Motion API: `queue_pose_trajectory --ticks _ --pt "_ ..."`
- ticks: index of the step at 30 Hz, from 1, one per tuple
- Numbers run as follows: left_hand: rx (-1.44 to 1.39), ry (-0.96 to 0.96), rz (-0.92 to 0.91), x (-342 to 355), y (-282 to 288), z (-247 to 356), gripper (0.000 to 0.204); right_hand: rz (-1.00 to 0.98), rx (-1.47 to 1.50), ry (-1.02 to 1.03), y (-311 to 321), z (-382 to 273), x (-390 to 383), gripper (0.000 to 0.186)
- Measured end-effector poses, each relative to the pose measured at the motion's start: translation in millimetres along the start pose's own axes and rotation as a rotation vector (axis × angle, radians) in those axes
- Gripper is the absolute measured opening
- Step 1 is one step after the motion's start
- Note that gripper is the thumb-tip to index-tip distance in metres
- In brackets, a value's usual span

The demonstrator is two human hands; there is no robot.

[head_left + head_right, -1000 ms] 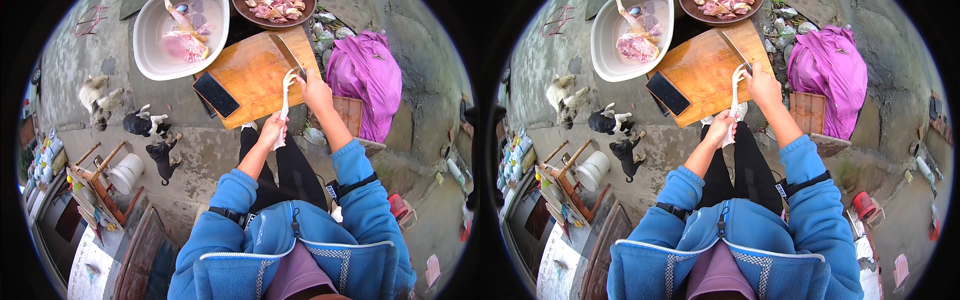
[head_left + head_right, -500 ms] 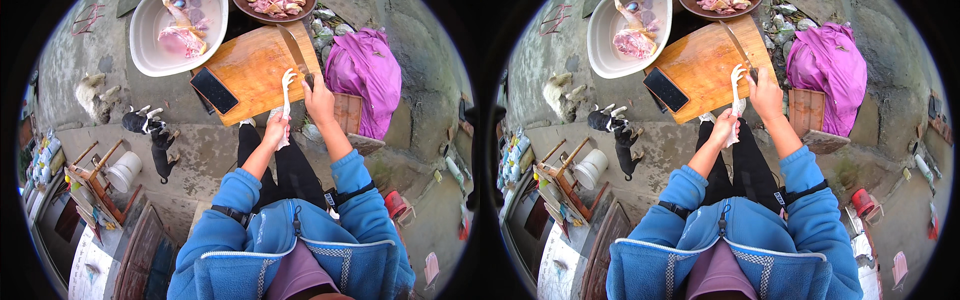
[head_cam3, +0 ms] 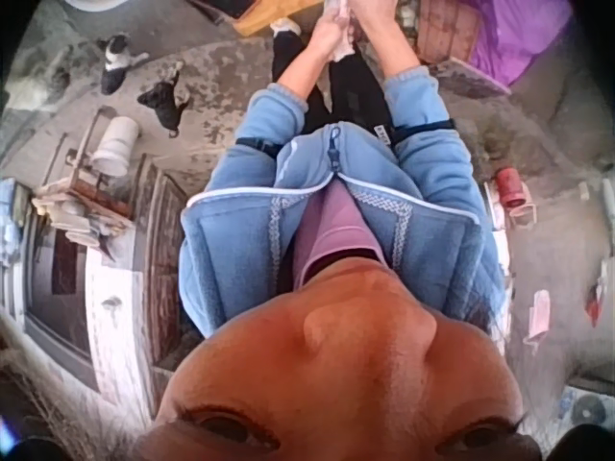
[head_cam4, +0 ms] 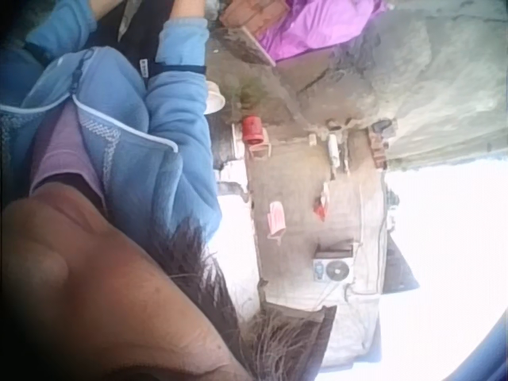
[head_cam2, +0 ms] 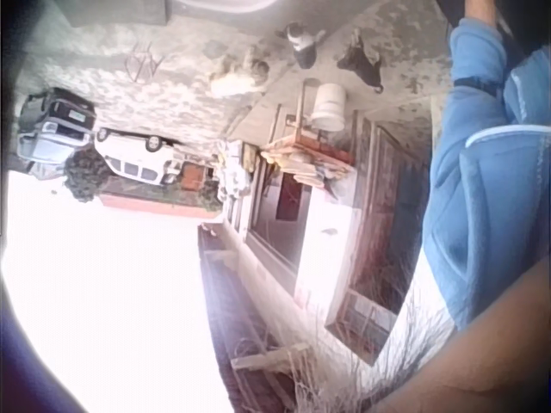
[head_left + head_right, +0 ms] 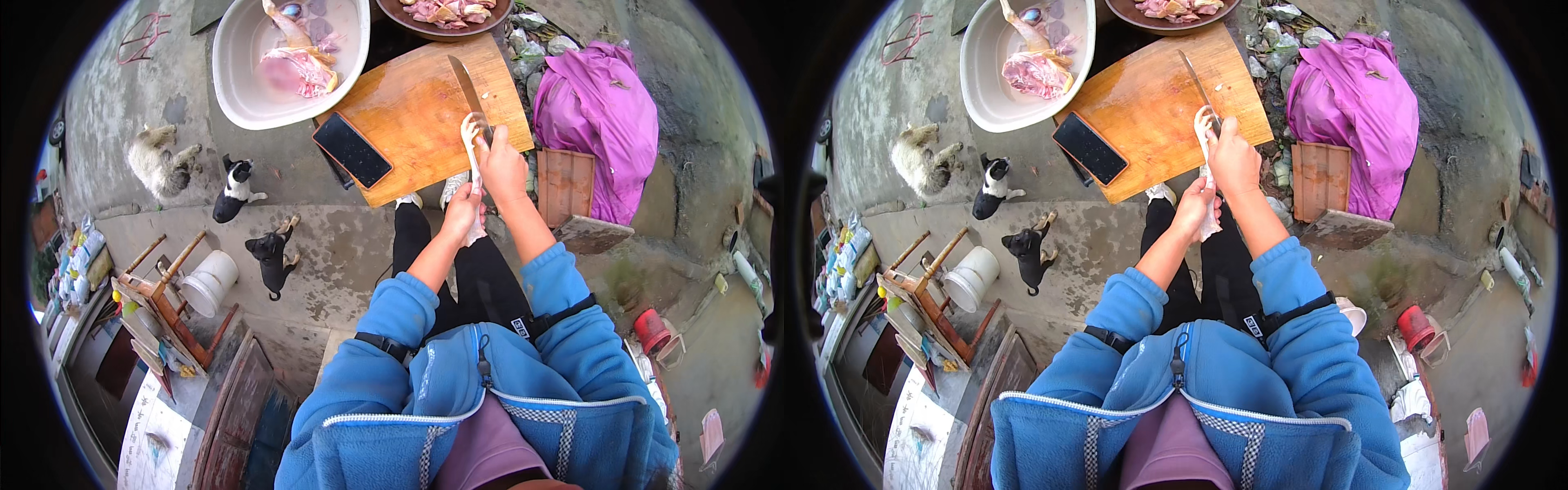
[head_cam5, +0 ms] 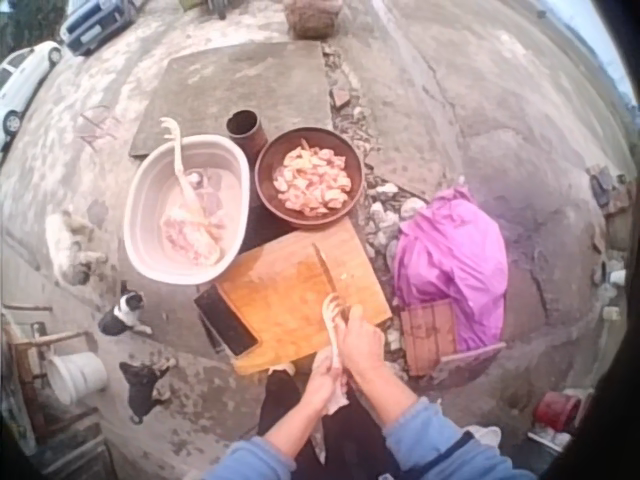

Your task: The person uses a cleaver to cut raw chicken pieces on a wooden cutting board. They separate parts of the chicken, including legs and other pieces, and place the cut portions into a nearby bowl. A dog is present nearby and receives a small piece of meat.

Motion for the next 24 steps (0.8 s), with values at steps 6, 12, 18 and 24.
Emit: queue_pose_trajectory --ticks 6,12,18,24 --pt "-0.041 0.049 -0.014 1.6 0.8 -6.7 0.009 0.15 0.128 0.032 34.1 0.5 8.5 0.033" --pt "-0.053 0.043 -0.031 6.0 -2.9 -8.3 0.009 -0.071 -0.041 -0.07 7.0 -4.5 -3.7 0.032" --pt "-0.11 0.036 -0.072 -1.3 -1.0 -2.0 0.01 0.074 0.019 -0.028 11.3 10.4 10.8 0.031" --pt "-0.183 0.041 -0.139 -3.6 -10.6 1.6 0.009 0.226 0.155 0.034 36.1 12.4 -6.7 0.033"
Point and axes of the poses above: each hand's wrist, its own x-axis towards the middle knuckle, its own y-axis out of the back of the hand, z = x × y, the point moved 8 cm from there along x, towards the middle knuckle, and after that the axes turned 15 degrees about z, right-handed, at the moved point
